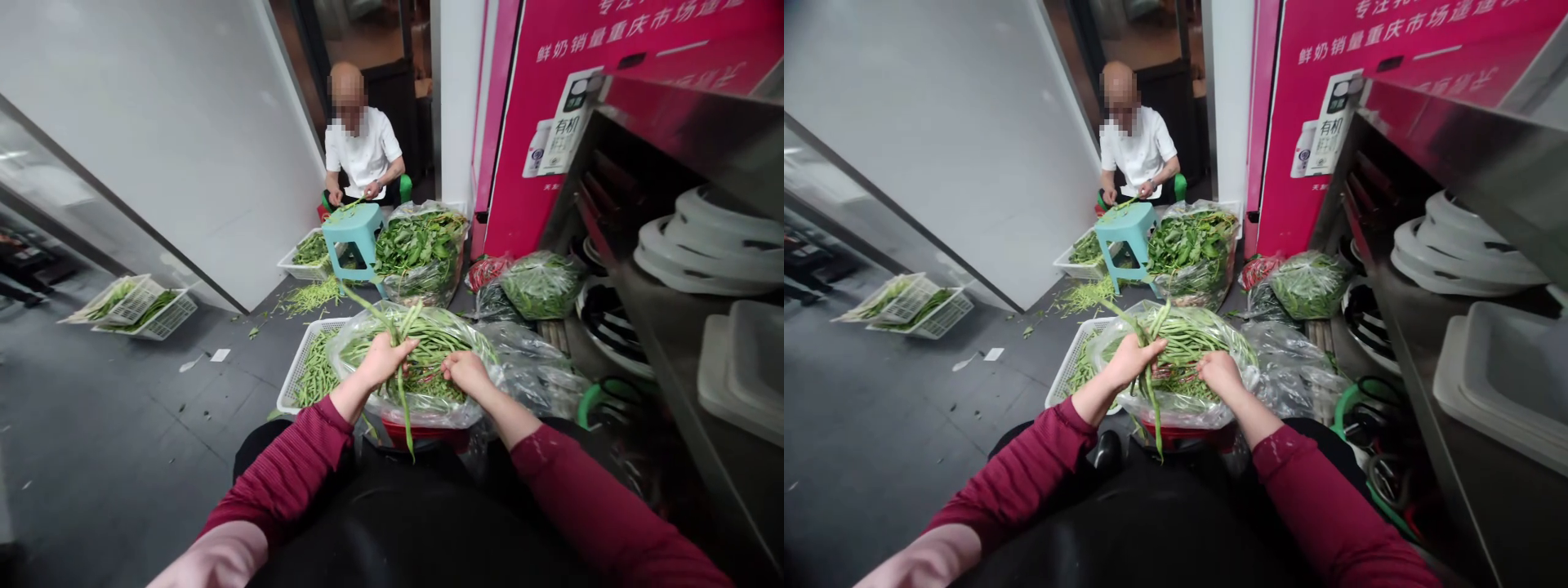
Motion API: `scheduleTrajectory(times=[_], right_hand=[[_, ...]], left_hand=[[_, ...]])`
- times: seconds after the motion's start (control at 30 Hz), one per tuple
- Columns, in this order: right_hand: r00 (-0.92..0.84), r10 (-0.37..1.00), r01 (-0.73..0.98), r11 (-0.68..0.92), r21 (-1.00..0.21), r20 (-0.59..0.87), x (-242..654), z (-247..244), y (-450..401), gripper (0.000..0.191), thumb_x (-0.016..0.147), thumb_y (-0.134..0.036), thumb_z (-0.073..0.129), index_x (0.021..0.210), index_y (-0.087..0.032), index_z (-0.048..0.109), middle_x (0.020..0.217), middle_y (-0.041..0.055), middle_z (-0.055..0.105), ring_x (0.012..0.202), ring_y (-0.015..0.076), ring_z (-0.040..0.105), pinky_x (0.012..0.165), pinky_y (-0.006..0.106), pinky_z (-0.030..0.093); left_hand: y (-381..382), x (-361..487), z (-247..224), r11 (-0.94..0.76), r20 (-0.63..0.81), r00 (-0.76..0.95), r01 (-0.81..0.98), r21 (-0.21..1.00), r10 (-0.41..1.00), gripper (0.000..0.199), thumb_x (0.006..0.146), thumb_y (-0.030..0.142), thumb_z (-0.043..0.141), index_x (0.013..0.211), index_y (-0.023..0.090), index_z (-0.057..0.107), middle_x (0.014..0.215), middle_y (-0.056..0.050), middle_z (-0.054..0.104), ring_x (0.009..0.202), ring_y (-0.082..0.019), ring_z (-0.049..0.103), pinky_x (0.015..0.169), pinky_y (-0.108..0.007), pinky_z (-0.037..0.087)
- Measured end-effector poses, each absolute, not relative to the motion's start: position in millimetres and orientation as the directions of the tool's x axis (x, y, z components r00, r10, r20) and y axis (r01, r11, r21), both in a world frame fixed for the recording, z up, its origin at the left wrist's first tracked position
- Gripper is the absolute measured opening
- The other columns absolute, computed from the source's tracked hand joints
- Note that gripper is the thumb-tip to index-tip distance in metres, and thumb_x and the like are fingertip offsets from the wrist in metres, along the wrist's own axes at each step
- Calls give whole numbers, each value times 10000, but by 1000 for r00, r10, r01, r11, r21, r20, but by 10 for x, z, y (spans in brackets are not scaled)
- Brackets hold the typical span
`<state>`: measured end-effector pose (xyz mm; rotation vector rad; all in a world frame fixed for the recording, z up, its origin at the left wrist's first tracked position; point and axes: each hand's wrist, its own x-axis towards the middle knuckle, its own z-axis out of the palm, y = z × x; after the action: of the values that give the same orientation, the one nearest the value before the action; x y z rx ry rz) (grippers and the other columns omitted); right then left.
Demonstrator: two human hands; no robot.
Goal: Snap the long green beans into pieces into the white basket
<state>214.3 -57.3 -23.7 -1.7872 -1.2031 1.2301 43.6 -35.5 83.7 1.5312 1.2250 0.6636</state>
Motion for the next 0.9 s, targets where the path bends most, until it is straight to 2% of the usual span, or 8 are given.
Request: scheduleTrajectory(times=[0.1, 0.2, 0.33, 0.4, 0.53, 0.63, 0.77, 0.9], right_hand=[[82, 924, 529, -357, -770, -373, 2136, -225, -540, 216, 721, -247, 533, 534, -170, 606, 515, 32, 604, 455, 116, 499, 473, 233, 363], [12, 891, 542, -388, -745, -455, 2231, -165, -503, 447, 816, -443, 413, 525, -169, 613, 524, 64, 614, 446, 135, 517, 519, 275, 401], [42, 958, 335, -281, -899, -283, 2286, -74, -510, 450, 832, -501, 361, 758, -156, 641, 805, 90, 661, 541, 129, 555, 558, 274, 431], [-190, 962, 178, -163, -970, -197, 2210, -36, -562, 380, 818, -475, 416, 873, -161, 623, 863, 69, 647, 579, 111, 553, 557, 245, 428], [-545, 817, 79, -176, -981, -191, 1999, 24, -704, 399, 804, -501, 427, 794, -140, 597, 502, -41, 467, 390, 61, 355, 401, 191, 289], [-521, 831, 67, -187, -980, -195, 1938, 48, -762, 354, 808, -492, 426, 792, -162, 551, 448, -87, 301, 383, 55, 232, 384, 179, 188], [-584, 786, 13, -238, -971, -201, 1930, 78, -779, 307, 797, -485, 438, 737, -187, 481, 459, -88, 268, 405, 58, 203, 393, 182, 147], [-543, 797, -50, -345, -937, -265, 1888, 123, -869, 320, 773, -501, 436, 662, -208, 377, 483, -85, 266, 387, 46, 143, 383, 189, 80]], left_hand=[[-431, 474, 932, 19, -170, 382, 368, 930, 908, 312, 703, 454, 596, 643, 152, 544, 410, 13, 497, 369, -92, 428, 412, -214, 360], [-361, 424, 940, 130, -264, 402, 330, 935, 877, 300, 686, 440, 619, 636, 160, 523, 404, 22, 483, 361, -90, 422, 401, -219, 358], [-249, 345, 790, 280, -360, 483, 231, 932, 799, 307, 644, 410, 671, 635, 158, 496, 412, 42, 444, 354, -68, 390, 377, -207, 317], [-232, 355, 702, 315, -377, 511, 206, 926, 772, 332, 615, 409, 698, 632, 150, 493, 421, 46, 437, 366, -60, 393, 382, -203, 309], [-213, 374, 610, 370, -410, 464, 179, 912, 786, 383, 571, 419, 731, 614, 135, 478, 413, 58, 414, 367, -44, 369, 386, -203, 291], [-144, 274, 602, 422, -411, 451, 81, 903, 792, 357, 632, 425, 688, 672, 131, 490, 408, 94, 325, 360, -21, 305, 386, -187, 244], [15, 75, 633, 361, -366, 398, 92, 928, 841, 255, 830, 359, 468, 750, 119, 501, 424, 90, 236, 388, 7, 237, 451, -164, 207], [23, 1, 799, 271, -306, 260, 163, 949, 916, 251, 878, 326, 371, 837, 135, 528, 450, 61, 329, 400, -12, 266, 463, -187, 245]])
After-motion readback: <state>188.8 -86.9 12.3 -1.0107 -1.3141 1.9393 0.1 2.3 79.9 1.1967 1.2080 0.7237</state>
